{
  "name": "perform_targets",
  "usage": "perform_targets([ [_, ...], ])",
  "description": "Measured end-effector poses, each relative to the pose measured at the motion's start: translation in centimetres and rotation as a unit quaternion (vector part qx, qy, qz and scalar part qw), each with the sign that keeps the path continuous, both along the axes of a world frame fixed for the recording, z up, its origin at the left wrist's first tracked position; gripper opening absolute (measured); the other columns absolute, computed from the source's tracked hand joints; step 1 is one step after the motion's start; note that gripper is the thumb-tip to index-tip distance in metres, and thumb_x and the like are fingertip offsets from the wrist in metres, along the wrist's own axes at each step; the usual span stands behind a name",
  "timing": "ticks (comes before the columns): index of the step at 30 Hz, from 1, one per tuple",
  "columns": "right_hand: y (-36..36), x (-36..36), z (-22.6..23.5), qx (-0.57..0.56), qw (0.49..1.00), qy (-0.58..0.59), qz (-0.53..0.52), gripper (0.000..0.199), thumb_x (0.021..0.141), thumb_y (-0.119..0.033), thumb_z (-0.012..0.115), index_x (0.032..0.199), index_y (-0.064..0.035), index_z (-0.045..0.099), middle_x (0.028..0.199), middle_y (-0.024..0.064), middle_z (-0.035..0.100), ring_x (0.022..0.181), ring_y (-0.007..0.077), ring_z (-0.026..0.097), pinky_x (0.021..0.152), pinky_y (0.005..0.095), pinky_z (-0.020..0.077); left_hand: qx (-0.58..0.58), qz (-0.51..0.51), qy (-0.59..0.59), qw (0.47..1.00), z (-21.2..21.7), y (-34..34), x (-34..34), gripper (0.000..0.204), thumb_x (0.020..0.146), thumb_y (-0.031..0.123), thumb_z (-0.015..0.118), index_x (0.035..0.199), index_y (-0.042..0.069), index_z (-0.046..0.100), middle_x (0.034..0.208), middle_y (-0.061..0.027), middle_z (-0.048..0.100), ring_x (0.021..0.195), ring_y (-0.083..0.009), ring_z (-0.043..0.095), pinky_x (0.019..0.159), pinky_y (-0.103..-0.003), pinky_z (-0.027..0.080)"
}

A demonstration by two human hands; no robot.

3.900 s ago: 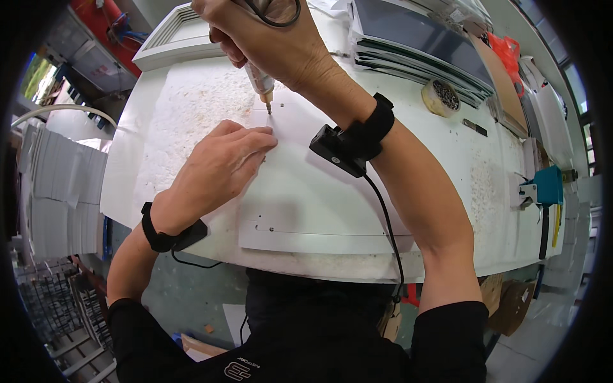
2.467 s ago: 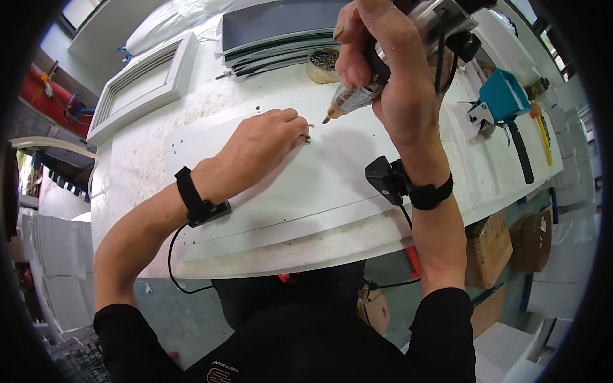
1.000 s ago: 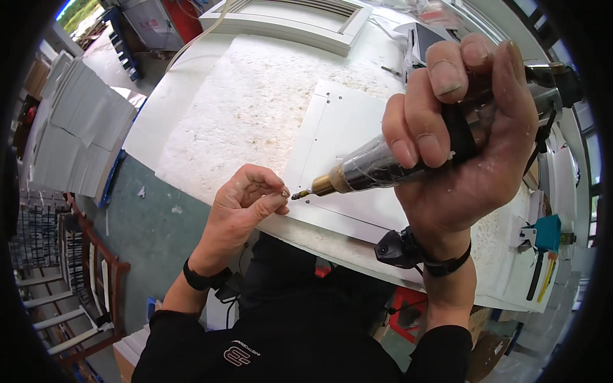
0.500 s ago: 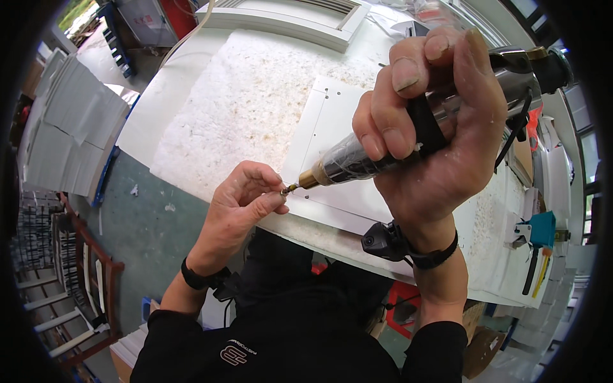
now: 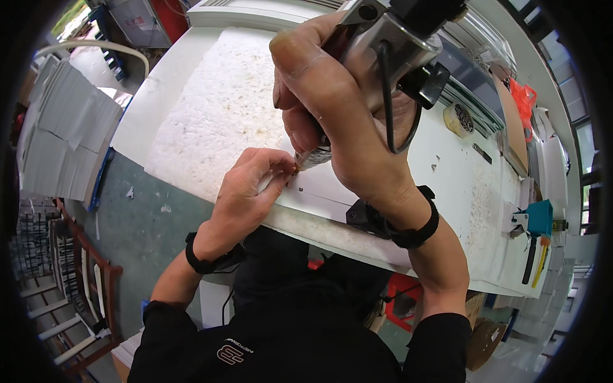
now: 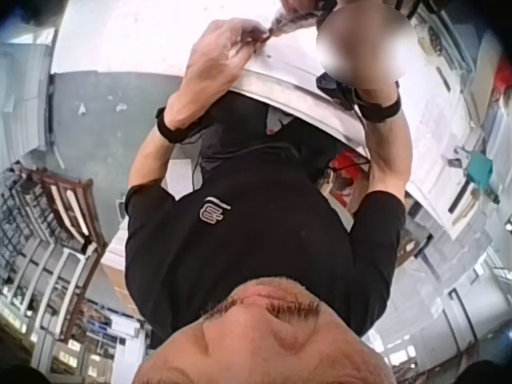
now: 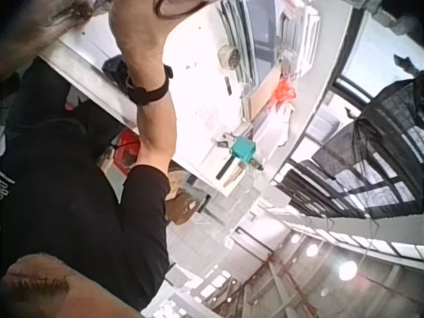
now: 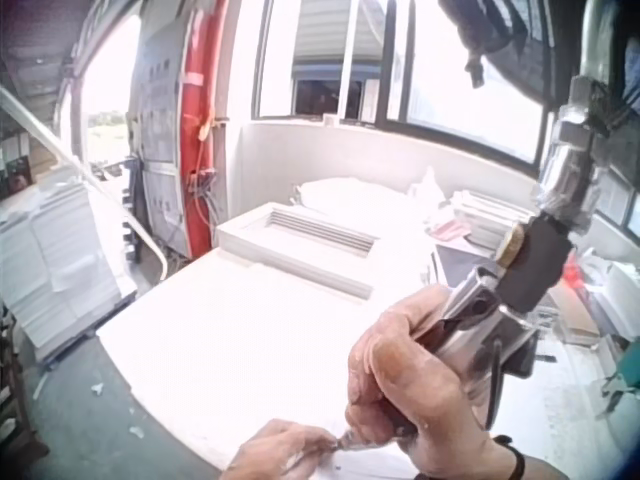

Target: The person places a white rectangular panel on a workbench and aligns it with other components. Using a pneumatic screwdriver, the person drives multiple screws into pre-drilled holes along the edges of the panel to secure it. The person handles the screws and tool with both hands, working systematically around the panel.

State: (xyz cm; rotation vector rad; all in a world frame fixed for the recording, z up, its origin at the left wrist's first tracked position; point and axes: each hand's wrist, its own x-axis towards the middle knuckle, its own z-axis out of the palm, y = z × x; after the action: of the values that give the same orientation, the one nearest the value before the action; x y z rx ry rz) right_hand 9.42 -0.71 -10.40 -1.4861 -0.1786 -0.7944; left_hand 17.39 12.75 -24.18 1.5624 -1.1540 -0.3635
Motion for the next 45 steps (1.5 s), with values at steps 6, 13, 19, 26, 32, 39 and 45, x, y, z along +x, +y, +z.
perform_targets([
  [6, -0.1, 0.2, -0.5, 0.005, 1.000, 0.005, 0.003, 0.032, 0.106, -0.032, 0.054, 0.092, -0.0040, 0.049, 0.078, 0.0089, 0.054, 0.041, 0.0074, 0.041, 0.040, 0.0254, 0.0400, -0.006, -0.001, -0.015, 1.000, -0.1, 0.1, 0.2, 0.027, 0.089, -0.008, 0.063, 0.113, 0.004, 0.065, 0.099, -0.0099, 0.072, 0.104, -0.0282, 0.065, 0.090, -0.037, 0.054],
  [13, 0.2, 0.4, -0.8, 0.029, 0.999, 0.034, 0.030, 0.028, 0.105, -0.028, 0.056, 0.091, -0.0057, 0.048, 0.074, 0.0082, 0.055, 0.041, 0.0081, 0.042, 0.040, 0.0255, 0.0393, -0.017, 0.012, -0.062, 0.998, -0.4, 0.2, 0.2, 0.026, 0.093, -0.011, 0.060, 0.114, 0.003, 0.063, 0.106, -0.0125, 0.068, 0.098, -0.0242, 0.067, 0.089, -0.034, 0.055],
  [19, -0.9, 0.5, -2.3, -0.052, 0.994, 0.095, 0.030, 0.025, 0.104, -0.024, 0.057, 0.090, -0.0079, 0.044, 0.069, 0.0070, 0.053, 0.043, 0.0084, 0.042, 0.040, 0.0259, 0.0387, -0.014, 0.094, -0.029, 0.995, -0.5, 0.2, -0.4, 0.030, 0.093, -0.009, 0.058, 0.118, 0.007, 0.061, 0.100, -0.0120, 0.072, 0.096, -0.0313, 0.067, 0.087, -0.040, 0.051],
  [26, -0.9, -0.6, -2.3, -0.036, 0.993, 0.112, 0.027, 0.024, 0.102, -0.027, 0.062, 0.098, -0.0060, 0.051, 0.073, 0.0059, 0.058, 0.051, 0.0087, 0.051, 0.046, 0.0237, 0.0416, 0.011, 0.094, -0.130, 0.987, 0.4, -0.1, -0.3, 0.024, 0.095, -0.005, 0.057, 0.115, 0.005, 0.061, 0.099, -0.0111, 0.073, 0.095, -0.0307, 0.069, 0.087, -0.041, 0.050],
  [32, -3.5, -5.0, 1.7, -0.035, 0.993, 0.001, -0.110, 0.035, 0.103, -0.037, 0.058, 0.092, -0.0037, 0.056, 0.073, 0.0065, 0.056, 0.046, 0.0094, 0.045, 0.047, 0.0265, 0.0402, 0.105, 0.024, -0.137, 0.985, 3.5, -0.8, -0.9, 0.019, 0.095, 0.003, 0.062, 0.114, 0.006, 0.062, 0.100, -0.0120, 0.073, 0.094, -0.0305, 0.069, 0.087, -0.040, 0.049],
  [39, -11.0, -16.2, 3.6, -0.086, 0.933, -0.042, -0.347, 0.031, 0.104, -0.036, 0.058, 0.094, -0.0069, 0.058, 0.075, 0.0035, 0.052, 0.055, 0.0078, 0.044, 0.054, 0.0283, 0.0363, 0.058, -0.206, -0.327, 0.921, 6.2, -12.3, -7.0, 0.016, 0.094, 0.012, 0.069, 0.108, 0.006, 0.065, 0.098, -0.0109, 0.071, 0.095, -0.0306, 0.067, 0.083, -0.042, 0.053],
  [45, -12.5, -18.8, 1.9, -0.033, 0.938, -0.034, -0.343, 0.026, 0.105, -0.033, 0.056, 0.095, -0.0088, 0.055, 0.078, 0.0006, 0.048, 0.055, 0.0075, 0.040, 0.056, 0.0263, 0.0352, 0.043, -0.226, -0.362, 0.903, 3.1, -20.0, -9.0, 0.017, 0.093, 0.010, 0.066, 0.109, 0.003, 0.063, 0.097, -0.0144, 0.065, 0.095, -0.0331, 0.065, 0.082, -0.045, 0.053],
])
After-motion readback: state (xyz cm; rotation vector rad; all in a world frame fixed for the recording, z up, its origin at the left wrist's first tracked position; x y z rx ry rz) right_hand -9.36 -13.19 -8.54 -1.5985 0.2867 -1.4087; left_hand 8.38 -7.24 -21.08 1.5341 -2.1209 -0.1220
